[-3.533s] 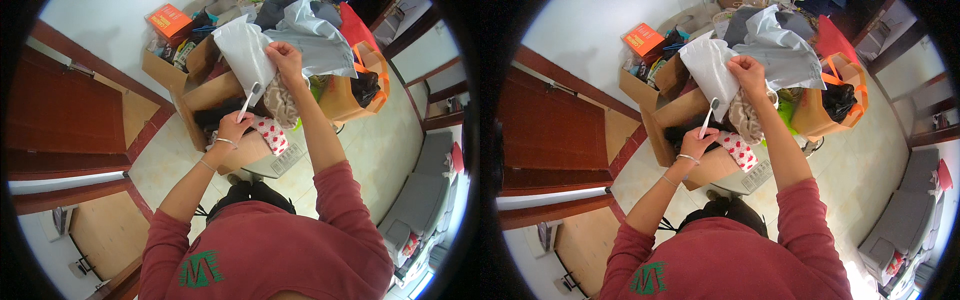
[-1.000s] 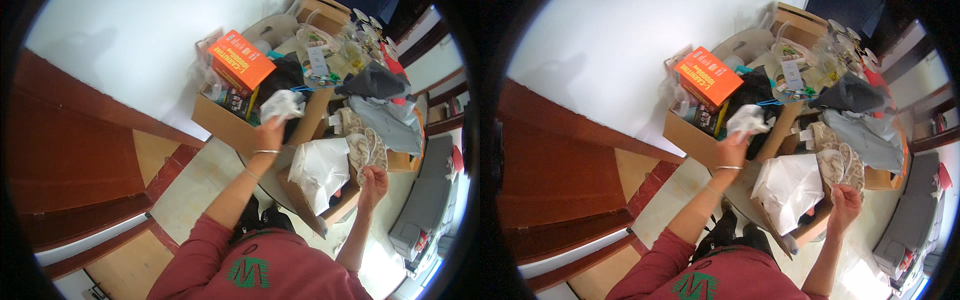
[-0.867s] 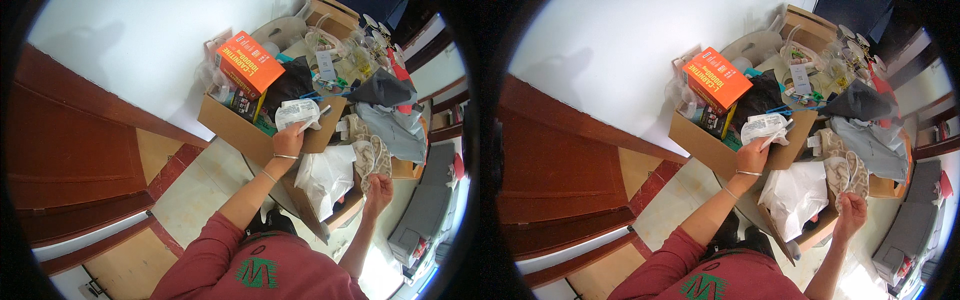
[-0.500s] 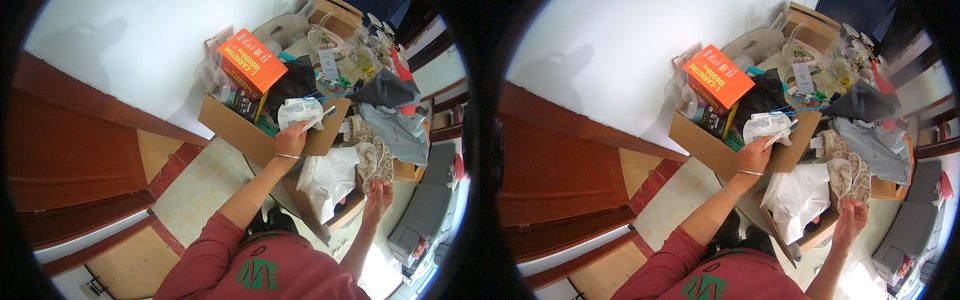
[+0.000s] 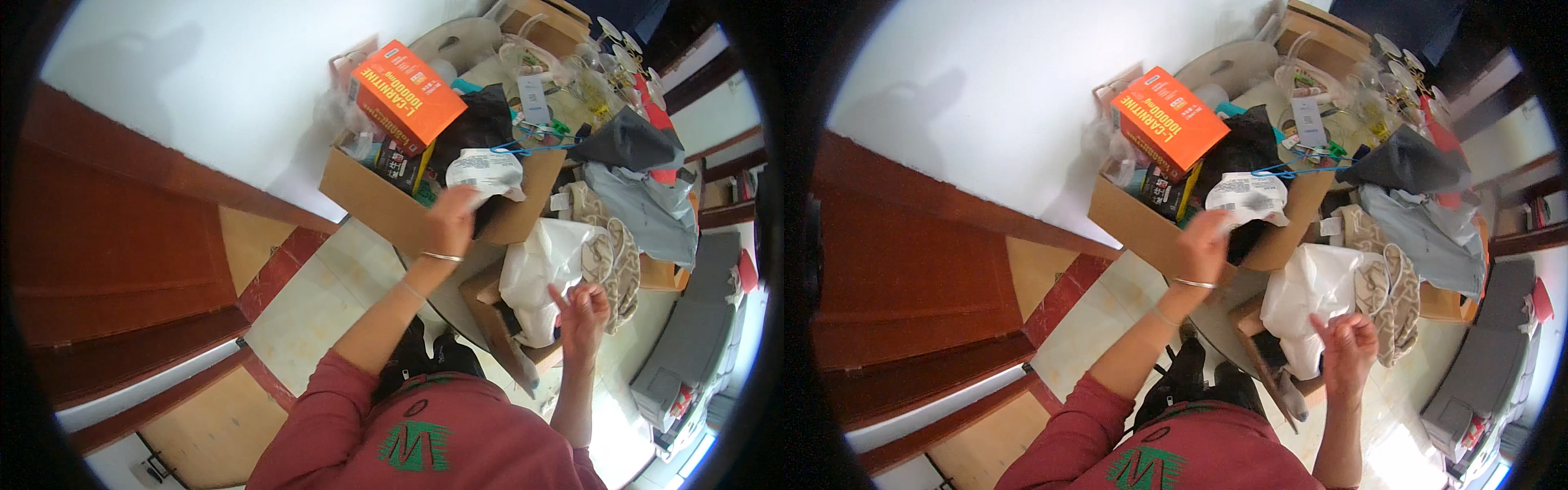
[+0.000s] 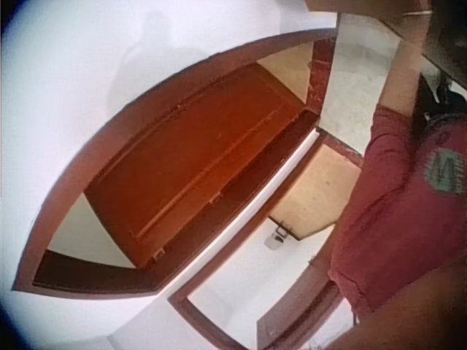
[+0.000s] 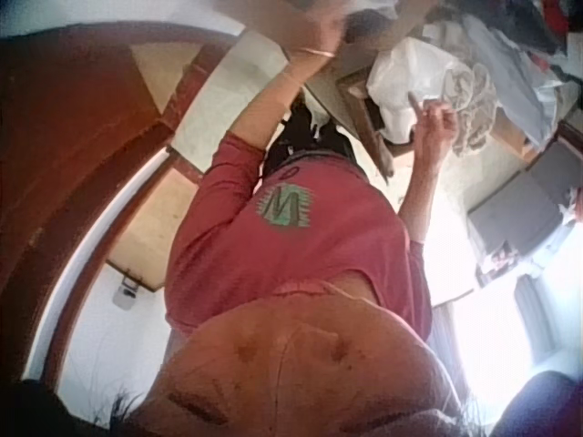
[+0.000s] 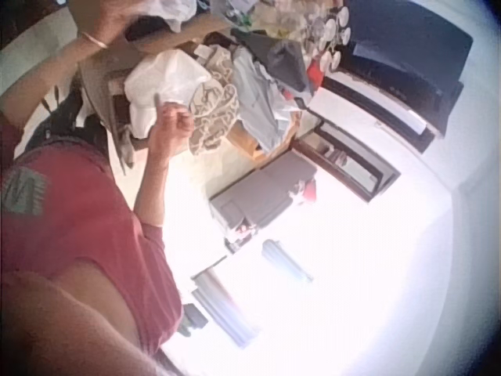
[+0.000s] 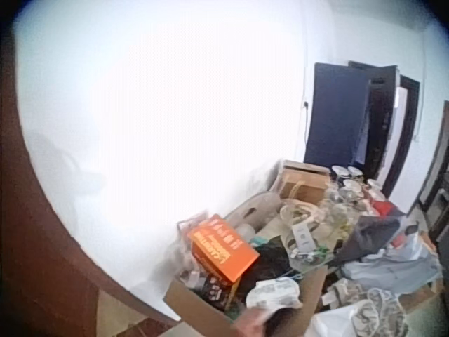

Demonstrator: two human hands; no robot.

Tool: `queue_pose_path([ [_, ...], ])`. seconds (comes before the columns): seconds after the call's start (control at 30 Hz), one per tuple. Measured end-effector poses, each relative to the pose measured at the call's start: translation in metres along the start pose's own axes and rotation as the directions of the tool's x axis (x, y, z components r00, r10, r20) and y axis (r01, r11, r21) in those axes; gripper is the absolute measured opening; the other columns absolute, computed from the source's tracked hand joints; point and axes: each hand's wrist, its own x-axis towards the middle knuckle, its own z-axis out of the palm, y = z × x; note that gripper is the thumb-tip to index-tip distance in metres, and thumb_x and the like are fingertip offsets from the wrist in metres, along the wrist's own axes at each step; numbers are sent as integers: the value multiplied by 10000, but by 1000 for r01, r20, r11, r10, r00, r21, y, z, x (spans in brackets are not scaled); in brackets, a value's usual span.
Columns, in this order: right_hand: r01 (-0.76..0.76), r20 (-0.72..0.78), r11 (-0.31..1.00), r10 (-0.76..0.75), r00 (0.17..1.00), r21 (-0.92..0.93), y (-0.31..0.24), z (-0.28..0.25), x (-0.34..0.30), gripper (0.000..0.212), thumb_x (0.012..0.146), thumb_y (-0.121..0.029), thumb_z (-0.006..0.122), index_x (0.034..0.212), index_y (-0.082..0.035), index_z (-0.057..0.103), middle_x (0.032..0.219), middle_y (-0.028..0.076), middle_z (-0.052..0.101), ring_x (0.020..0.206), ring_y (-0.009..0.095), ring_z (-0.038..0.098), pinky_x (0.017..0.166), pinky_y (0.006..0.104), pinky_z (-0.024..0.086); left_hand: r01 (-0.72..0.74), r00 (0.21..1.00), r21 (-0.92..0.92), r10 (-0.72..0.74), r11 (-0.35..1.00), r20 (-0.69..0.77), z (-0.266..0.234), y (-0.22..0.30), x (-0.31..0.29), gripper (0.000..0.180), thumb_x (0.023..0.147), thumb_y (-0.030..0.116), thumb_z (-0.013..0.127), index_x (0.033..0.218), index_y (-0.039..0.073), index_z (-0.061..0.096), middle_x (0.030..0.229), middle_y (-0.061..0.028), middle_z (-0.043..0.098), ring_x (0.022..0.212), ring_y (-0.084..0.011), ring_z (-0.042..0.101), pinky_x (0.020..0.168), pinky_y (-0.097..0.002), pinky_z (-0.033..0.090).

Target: The person retrieves a toothbrush and cloth from a cluttered table, then scrubs and wipes the window frame and sill. The person uses the toothbrush to clean the grooves and the cloth to wipe away residue, repeating the process along the frame.

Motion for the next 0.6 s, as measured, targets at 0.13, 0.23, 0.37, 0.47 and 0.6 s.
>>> queue_pose_path([
  [0.13,88,-3,996,-88,996,32,-8,-18,16,110,817,-35,646,861,-38,545,766,37,560,730,130,544,939,513,433,853,471,-340,-865,396,172,-5,-52,-1,246,786,-51,499,982,40,617,893,-100,616,834,-164,613,695,-301,488],
  [0.23,119,-2,992,-119,993,51,-4,-22,21,92,829,-28,627,877,-35,549,786,45,558,746,135,542,952,530,416,843,536,-114,-841,527,77,26,-42,14,372,730,-57,462,1068,5,604,1056,-195,614,982,-292,600,856,-354,444],
  [0.37,168,17,985,-169,985,36,-10,-10,21,83,840,-43,619,883,-40,548,805,43,559,755,131,539,960,532,406,862,501,-52,-863,504,-70,65,-72,9,307,764,-25,486,1051,-12,596,1028,-231,599,997,-366,571,865,-388,442],
  [0.47,185,38,981,-187,982,56,-11,-16,20,86,842,-54,621,886,-41,548,810,39,561,767,130,545,962,528,406,966,205,-146,-977,212,-62,74,-86,8,307,802,59,518,1098,11,586,1171,-233,542,1044,-376,550,885,-384,444],
  [0.6,201,25,975,-204,979,96,-12,-22,23,92,847,-66,617,893,-45,541,811,33,542,764,128,526,961,519,415,839,-322,-376,-916,-393,239,72,-107,21,363,808,148,547,1157,49,565,1214,-159,541,1066,-269,551,861,-360,468],
])
